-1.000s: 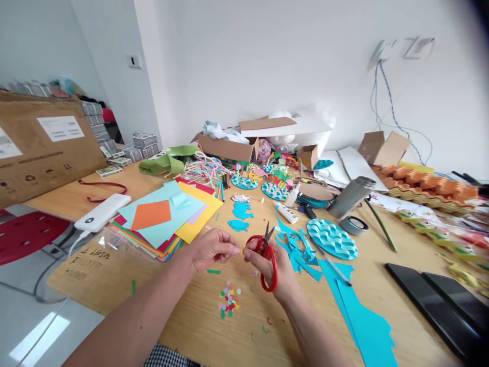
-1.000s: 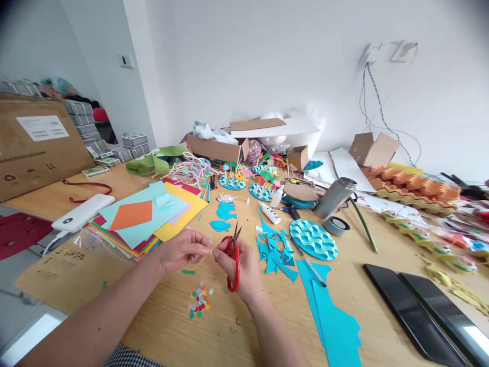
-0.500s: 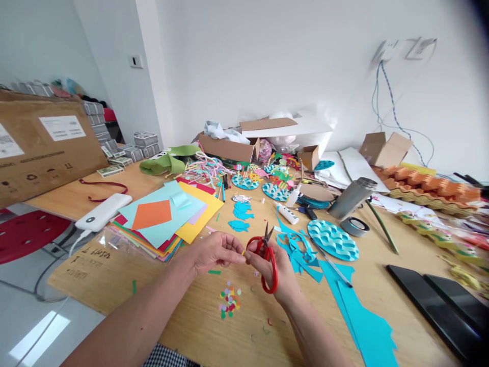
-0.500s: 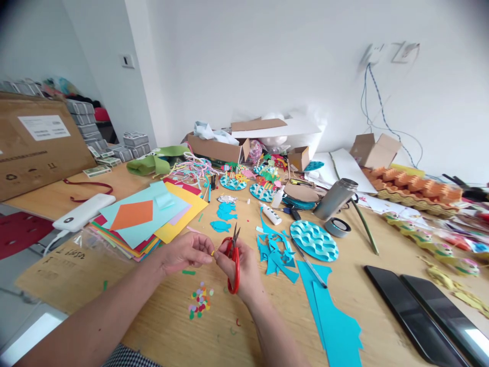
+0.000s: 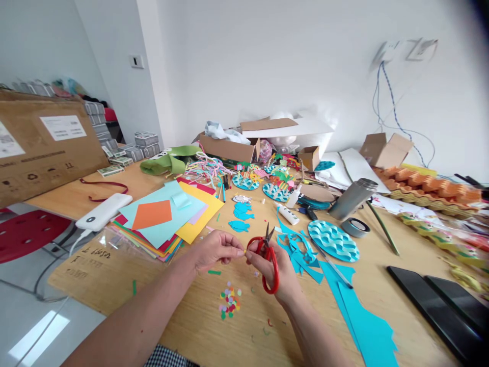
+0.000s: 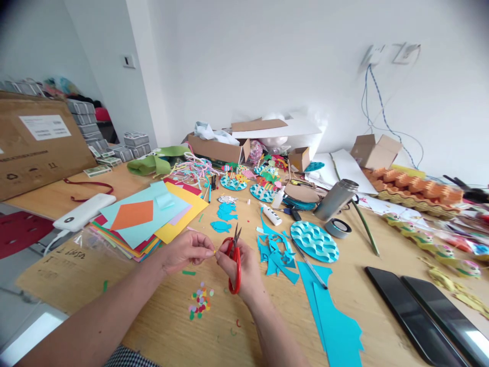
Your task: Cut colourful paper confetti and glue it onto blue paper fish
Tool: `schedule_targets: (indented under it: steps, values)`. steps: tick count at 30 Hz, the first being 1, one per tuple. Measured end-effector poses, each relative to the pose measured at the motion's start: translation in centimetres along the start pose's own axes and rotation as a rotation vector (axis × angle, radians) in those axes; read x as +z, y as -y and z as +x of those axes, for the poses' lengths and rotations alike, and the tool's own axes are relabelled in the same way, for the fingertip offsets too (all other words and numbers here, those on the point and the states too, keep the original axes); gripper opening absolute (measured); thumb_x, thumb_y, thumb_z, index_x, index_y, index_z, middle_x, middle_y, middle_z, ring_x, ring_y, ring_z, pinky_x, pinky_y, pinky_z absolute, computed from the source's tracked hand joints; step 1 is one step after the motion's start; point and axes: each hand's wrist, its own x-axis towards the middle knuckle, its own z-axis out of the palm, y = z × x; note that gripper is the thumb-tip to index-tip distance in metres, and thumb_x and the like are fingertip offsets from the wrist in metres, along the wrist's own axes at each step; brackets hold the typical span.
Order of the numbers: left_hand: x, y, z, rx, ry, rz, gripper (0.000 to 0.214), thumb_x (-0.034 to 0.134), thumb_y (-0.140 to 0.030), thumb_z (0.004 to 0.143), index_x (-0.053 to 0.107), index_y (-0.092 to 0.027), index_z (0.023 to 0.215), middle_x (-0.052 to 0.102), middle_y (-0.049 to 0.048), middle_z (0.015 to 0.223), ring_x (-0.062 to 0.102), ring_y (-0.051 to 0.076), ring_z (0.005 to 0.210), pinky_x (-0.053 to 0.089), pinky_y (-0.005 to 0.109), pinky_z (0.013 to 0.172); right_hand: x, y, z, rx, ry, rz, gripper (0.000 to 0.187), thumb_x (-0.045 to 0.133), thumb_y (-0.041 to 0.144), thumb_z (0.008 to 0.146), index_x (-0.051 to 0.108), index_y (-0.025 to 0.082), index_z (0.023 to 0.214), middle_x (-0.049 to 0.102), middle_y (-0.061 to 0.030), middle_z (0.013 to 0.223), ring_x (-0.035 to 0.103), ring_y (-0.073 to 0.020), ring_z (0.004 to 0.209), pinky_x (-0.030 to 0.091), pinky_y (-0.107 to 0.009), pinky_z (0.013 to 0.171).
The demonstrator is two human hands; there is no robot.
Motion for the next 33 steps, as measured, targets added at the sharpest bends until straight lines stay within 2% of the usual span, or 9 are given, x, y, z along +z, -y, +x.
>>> schedule_targets:
  steps: [5,9,13,17,28,33]
  values:
    - [0.3,-0.4,-0.2,-0.007,-0.002,0.046,0.029,0.083,-0.032,0.056,0.067,-0.013,0.071,0.06,-0.0027,0.06,0.044,0.006,0.05,0.03,0.02,0.048,0.0,-0.2,0.0,0.004,-0.022,-0.007,0.033,0.076,0.04,0.064,0.055,0.017,0.075,0.055,0.0027,0.064,0.047,-0.0121,0.059,0.037,-0.024,0.056]
    - [0.8,-0.6,-0.3,0.038,-0.037,0.08,0.031,0.086,-0.029,0.051,0.064,-0.014,0.067,0.059,-0.0041,0.059,0.048,0.007,0.055,0.036,0.02,0.055,0.2,0.2,0.0,0.014,-0.063,-0.026,0.031,0.074,0.038,0.062,0.054,0.018,0.073,0.054,0.0032,0.063,0.047,-0.012,0.057,0.037,-0.024,0.055]
    - [0.9,-0.4,-0.1,0.074,-0.084,0.158,0.029,0.082,-0.036,0.057,0.065,-0.014,0.067,0.056,-0.0044,0.055,0.043,0.007,0.05,0.032,0.02,0.049,0.2,0.2,0.0,0.014,-0.077,-0.043,0.03,0.073,0.039,0.062,0.053,0.019,0.071,0.055,0.0018,0.064,0.052,-0.0145,0.059,0.04,-0.025,0.055]
    - [0.8,-0.3,0.0,0.094,-0.108,0.212,0.027,0.077,-0.038,0.062,0.066,-0.013,0.066,0.051,-0.0051,0.05,0.04,0.007,0.048,0.029,0.021,0.047,0.1,-0.8,0.4,-0.017,-0.086,-0.072,0.03,0.072,0.04,0.062,0.053,0.019,0.07,0.054,0.0017,0.063,0.052,-0.0147,0.058,0.039,-0.025,0.053]
    - [1.2,-0.1,0.0,0.139,-0.228,0.241,0.023,0.071,-0.035,0.062,0.06,-0.015,0.058,0.046,-0.007,0.046,0.036,0.007,0.045,0.025,0.021,0.044,0.2,-1.8,0.5,-0.039,-0.115,-0.058,0.034,0.074,0.046,0.065,0.057,0.018,0.075,0.057,0.0007,0.065,0.052,-0.0144,0.059,0.041,-0.024,0.053]
    - [1.4,-0.2,-0.1,0.128,-0.214,0.265,0.024,0.07,-0.036,0.064,0.059,-0.016,0.057,0.044,-0.0076,0.044,0.035,0.007,0.044,0.025,0.021,0.044,0.2,-2.0,0.5,-0.048,-0.119,-0.073,0.035,0.073,0.047,0.065,0.056,0.018,0.074,0.056,0.0004,0.064,0.051,-0.0142,0.058,0.04,-0.024,0.051]
